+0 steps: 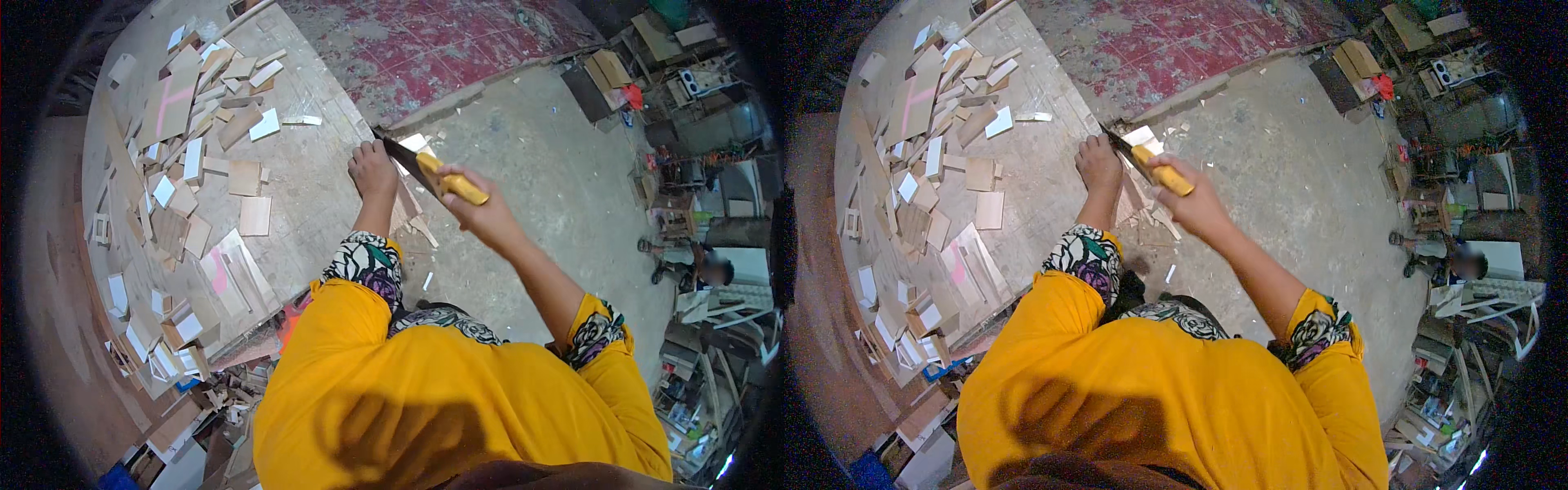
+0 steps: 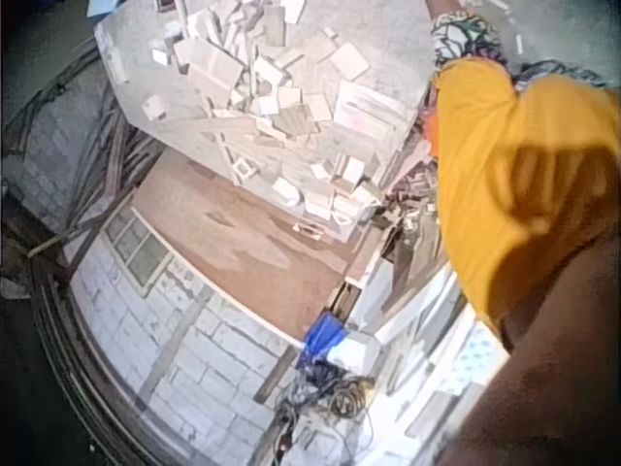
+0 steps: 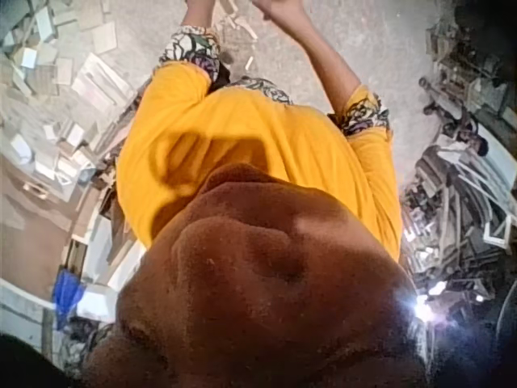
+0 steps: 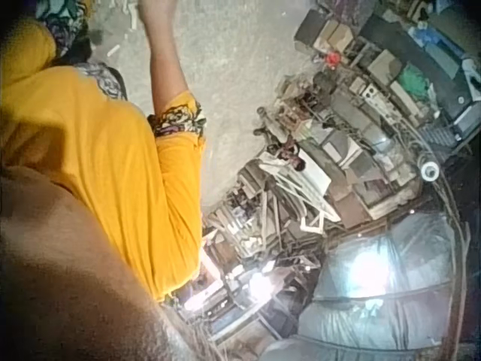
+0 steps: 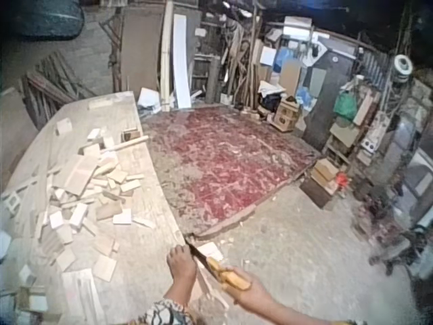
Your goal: Cutting a small piece of wood with a hand saw on a workbench.
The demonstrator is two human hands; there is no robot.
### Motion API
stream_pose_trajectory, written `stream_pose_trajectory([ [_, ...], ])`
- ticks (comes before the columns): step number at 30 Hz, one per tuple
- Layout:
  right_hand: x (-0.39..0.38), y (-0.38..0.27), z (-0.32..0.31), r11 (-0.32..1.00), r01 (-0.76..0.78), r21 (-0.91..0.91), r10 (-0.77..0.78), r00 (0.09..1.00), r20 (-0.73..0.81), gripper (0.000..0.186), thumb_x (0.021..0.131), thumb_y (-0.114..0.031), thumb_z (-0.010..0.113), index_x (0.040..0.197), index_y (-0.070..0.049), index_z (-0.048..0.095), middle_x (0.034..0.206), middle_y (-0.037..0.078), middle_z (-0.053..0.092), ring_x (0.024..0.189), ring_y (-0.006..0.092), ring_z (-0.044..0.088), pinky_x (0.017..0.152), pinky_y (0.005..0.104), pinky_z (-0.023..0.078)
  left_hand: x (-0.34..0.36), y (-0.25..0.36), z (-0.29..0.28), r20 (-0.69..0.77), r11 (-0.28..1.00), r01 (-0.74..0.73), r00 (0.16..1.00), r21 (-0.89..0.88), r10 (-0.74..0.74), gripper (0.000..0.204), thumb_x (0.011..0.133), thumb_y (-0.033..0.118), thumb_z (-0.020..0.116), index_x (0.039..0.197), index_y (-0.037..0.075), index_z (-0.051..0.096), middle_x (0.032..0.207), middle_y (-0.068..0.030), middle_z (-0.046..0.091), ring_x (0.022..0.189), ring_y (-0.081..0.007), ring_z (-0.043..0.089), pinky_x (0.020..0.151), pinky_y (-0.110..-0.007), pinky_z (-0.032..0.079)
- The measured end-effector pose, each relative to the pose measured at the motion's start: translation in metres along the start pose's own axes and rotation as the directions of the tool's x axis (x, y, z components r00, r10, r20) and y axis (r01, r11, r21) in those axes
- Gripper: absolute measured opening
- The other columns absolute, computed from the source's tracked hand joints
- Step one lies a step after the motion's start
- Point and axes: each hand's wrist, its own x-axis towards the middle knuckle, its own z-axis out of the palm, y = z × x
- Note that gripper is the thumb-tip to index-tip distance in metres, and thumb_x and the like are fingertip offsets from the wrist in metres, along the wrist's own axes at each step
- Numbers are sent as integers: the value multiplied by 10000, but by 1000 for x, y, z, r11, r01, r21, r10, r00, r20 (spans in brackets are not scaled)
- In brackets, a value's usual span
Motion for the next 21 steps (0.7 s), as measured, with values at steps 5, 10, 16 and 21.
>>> stream_pose_trajectory([
  [5, -26, -9, 8, 999, 31, -26, -31, 999, -23, 347, 774, -37, 617, 1110, -77, 543, 1037, 101, 610, 985, 182, 579, 858, 281, 430, -14, 3, -5, 40, 999, -29, 999, -38, 31, 190, 816, 143, 465, 962, 97, 577, 938, -85, 537, 929, -269, 497, 788, -406, 397],
  [10, -34, -5, 8, 999, 42, -25, -43, 998, -45, 331, 788, -39, 617, 1108, -72, 539, 1027, 96, 611, 956, 179, 585, 834, 284, 438, -20, 7, -8, 47, 1000, -11, 999, -30, 12, 157, 806, 156, 488, 931, 95, 561, 926, -83, 530, 929, -266, 494, 781, -405, 396],
  [16, -63, -12, 17, 981, 103, -163, -102, 995, 11, 357, 805, -44, 606, 1146, -90, 509, 1027, 95, 602, 957, 186, 579, 818, 296, 443, -18, 1, 1, 47, 1000, 13, 999, -27, -12, 129, 804, 144, 485, 909, 93, 542, 918, -79, 523, 929, -267, 490, 781, -401, 388],
  [21, -71, -12, 8, 990, 89, -113, -93, 995, -34, 349, 813, -19, 588, 1140, -120, 520, 1042, 67, 596, 886, 171, 588, 782, 295, 465, -19, 3, -4, 34, 997, 9, 999, -73, -6, 130, 807, 127, 472, 911, 90, 540, 925, -83, 524, 930, -269, 490, 789, -403, 383],
])
